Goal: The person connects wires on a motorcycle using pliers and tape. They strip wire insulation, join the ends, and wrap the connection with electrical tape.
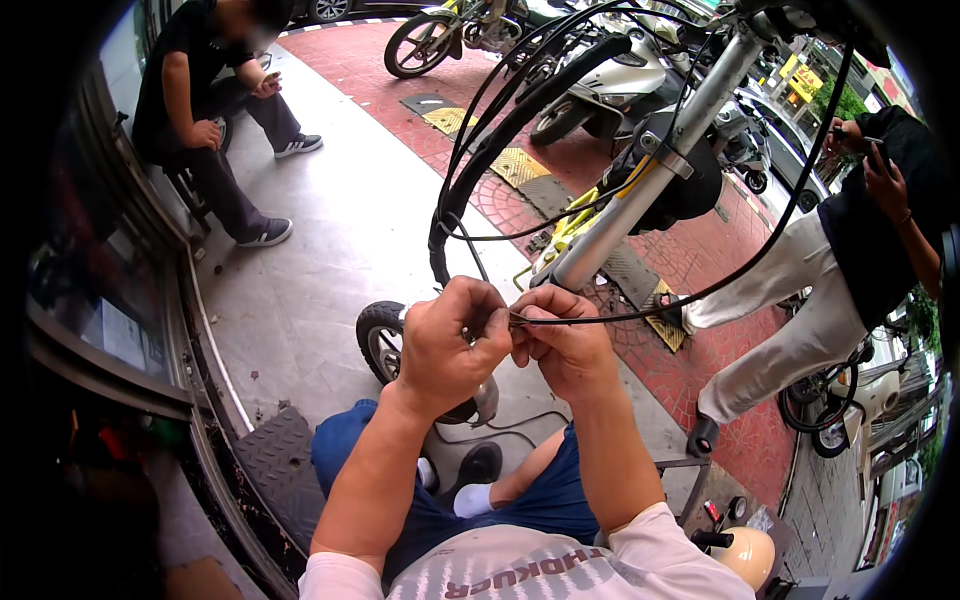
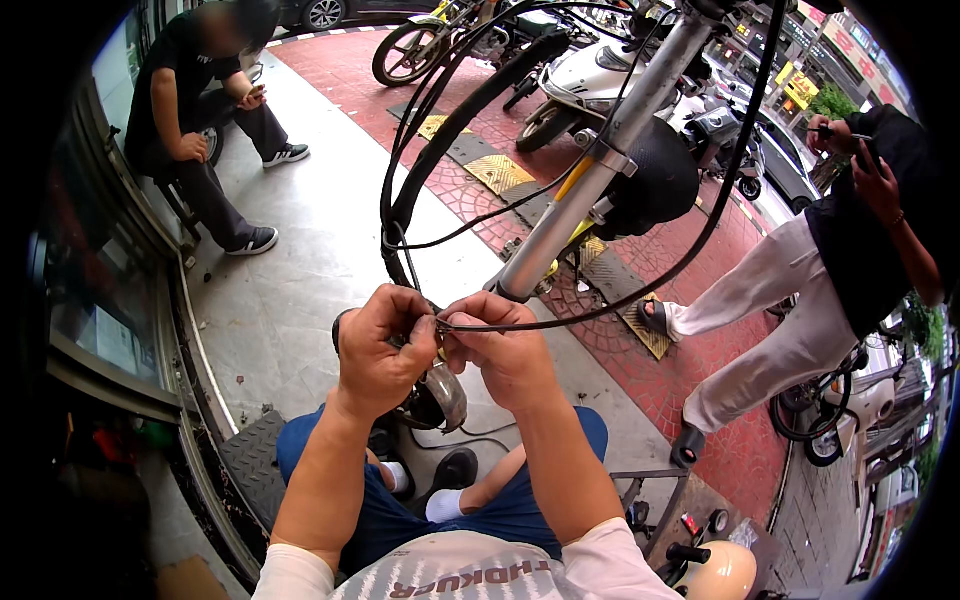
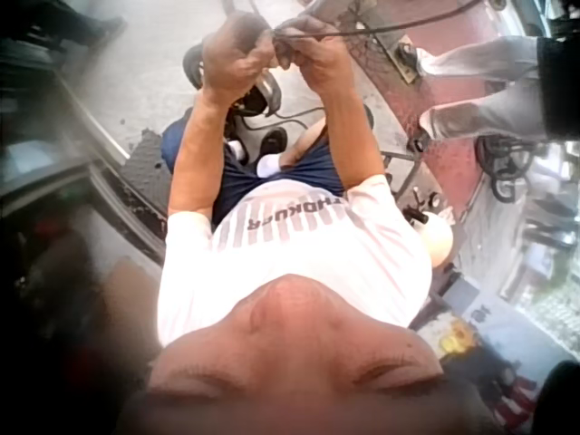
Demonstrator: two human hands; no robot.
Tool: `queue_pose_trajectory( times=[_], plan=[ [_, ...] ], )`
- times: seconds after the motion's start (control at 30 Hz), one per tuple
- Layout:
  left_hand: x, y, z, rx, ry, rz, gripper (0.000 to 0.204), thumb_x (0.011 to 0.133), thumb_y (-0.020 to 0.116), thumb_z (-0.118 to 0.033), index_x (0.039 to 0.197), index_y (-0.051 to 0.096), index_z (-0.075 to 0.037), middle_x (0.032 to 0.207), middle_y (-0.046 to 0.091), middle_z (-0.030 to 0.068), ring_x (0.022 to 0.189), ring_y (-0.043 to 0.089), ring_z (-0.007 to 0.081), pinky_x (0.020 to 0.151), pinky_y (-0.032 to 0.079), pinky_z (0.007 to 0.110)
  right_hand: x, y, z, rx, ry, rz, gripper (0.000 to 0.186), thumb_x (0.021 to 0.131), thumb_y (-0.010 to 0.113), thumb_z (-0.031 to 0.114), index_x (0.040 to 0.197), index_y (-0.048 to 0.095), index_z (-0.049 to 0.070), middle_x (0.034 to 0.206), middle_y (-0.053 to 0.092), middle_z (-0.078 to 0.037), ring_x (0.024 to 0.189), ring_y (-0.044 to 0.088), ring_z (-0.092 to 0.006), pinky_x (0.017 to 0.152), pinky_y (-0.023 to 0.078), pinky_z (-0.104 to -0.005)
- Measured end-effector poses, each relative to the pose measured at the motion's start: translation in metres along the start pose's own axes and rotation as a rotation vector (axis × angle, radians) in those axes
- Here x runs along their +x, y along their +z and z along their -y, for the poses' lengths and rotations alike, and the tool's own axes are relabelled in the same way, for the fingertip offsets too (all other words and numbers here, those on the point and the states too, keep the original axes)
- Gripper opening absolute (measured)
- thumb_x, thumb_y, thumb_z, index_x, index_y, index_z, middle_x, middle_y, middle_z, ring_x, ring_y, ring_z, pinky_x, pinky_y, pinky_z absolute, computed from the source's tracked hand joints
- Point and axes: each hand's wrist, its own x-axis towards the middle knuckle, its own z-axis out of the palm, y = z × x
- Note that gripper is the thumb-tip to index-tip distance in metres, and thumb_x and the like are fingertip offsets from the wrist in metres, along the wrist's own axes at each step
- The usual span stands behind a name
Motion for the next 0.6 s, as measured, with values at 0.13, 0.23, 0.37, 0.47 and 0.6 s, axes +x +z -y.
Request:
queue_pose_trajectory(
  times=[0.13,0.23,0.37,0.47,0.6],
  plan=[
    [0.0014,0.0004,0.0009,0.039,0.022,-0.021,0.011,0.088,0.069,0.001,0.092,0.059,-0.001,0.066,0.067,0.0079,0.056,0.068,0.0149,0.054,0.052,0.028,0.0071,0.0019,0.0012,-0.082,-0.133,-0.001,0.014,0.095,0.072,0.008,0.102,0.070,-0.004,0.085,0.070,-0.008,0.067,0.063,-0.0120,0.060,0.049,-0.0249],
    [0.0000,0.0011,0.0023,0.038,0.014,-0.031,0.008,0.090,0.067,0.001,0.093,0.060,0.001,0.068,0.066,0.0050,0.058,0.064,0.0098,0.055,0.050,0.025,0.0068,-0.0032,0.0030,-0.091,-0.058,0.015,0.010,0.094,0.073,0.007,0.098,0.071,-0.002,0.081,0.070,-0.006,0.065,0.062,-0.0105,0.059,0.047,-0.0240],
    [0.0006,0.0023,0.0050,0.043,0.057,-0.062,0.008,0.090,0.066,0.002,0.094,0.059,0.001,0.069,0.066,0.0039,0.059,0.062,0.0073,0.055,0.049,0.024,0.0085,-0.0058,0.0022,-0.056,0.064,0.050,0.009,0.092,0.075,0.007,0.097,0.072,-0.001,0.076,0.069,-0.005,0.062,0.060,-0.0097,0.058,0.046,-0.0228],
    [0.0022,0.0004,0.0022,0.057,0.053,-0.042,0.009,0.090,0.067,0.003,0.094,0.059,0.001,0.069,0.066,0.0037,0.059,0.062,0.0078,0.055,0.049,0.024,0.0121,-0.0004,0.0003,-0.090,-0.076,0.010,0.011,0.093,0.075,0.008,0.096,0.071,-0.002,0.076,0.069,-0.005,0.061,0.060,-0.0097,0.057,0.046,-0.0232],
    [0.0010,0.0018,0.0043,0.081,0.074,-0.059,0.008,0.090,0.066,0.003,0.094,0.059,0.000,0.070,0.066,0.0038,0.060,0.063,0.0084,0.056,0.050,0.024,0.0114,-0.0024,0.0031,-0.103,0.005,0.037,0.012,0.093,0.075,0.008,0.098,0.071,-0.002,0.078,0.070,-0.006,0.062,0.061,-0.0102,0.057,0.047,-0.0237]
  ],
)
